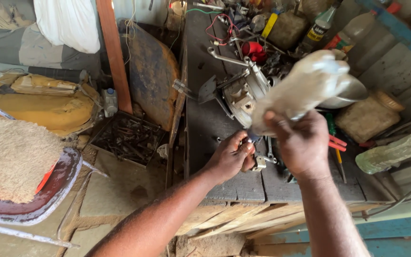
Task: The person cleans various small metallic engine components and a carburetor assembly on a workbench using a liquid from a plastic bottle, a cloth, and a metal scraper.
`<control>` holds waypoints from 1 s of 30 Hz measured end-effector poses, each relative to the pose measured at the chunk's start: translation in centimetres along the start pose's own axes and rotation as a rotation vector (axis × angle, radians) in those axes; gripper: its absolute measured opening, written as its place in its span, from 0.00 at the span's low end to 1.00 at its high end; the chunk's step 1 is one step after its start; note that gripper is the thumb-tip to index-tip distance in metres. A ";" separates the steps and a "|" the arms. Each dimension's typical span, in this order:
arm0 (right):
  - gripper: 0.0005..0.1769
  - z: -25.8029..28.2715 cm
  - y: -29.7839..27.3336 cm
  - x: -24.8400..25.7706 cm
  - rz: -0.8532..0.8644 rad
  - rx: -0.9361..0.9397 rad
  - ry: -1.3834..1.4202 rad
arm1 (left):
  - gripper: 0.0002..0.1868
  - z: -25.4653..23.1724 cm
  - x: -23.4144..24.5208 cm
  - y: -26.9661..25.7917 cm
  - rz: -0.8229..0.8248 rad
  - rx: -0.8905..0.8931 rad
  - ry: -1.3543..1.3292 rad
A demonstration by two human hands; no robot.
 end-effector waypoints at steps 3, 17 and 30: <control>0.12 -0.2 1.0 0.8 -0.310 -0.159 0.301 | 0.13 -0.7 0.1 0.2 -0.078 0.003 0.046; 0.13 -1.2 1.9 -0.3 -0.137 0.359 -0.367 | 0.13 -2.7 0.0 -0.7 -0.209 0.158 -0.020; 0.23 -7.3 2.7 4.0 -0.511 -0.110 0.433 | 0.14 -2.7 0.1 -0.5 -0.216 0.182 -0.121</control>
Point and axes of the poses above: each hand's wrist, its own y-axis towards the middle knuckle, its own x-axis out of the back of the hand, z = x × y, the point moved 1 cm from there along y, towards the middle knuckle, and after that the axes turned 12 degrees about x, right-handed, at the moved point
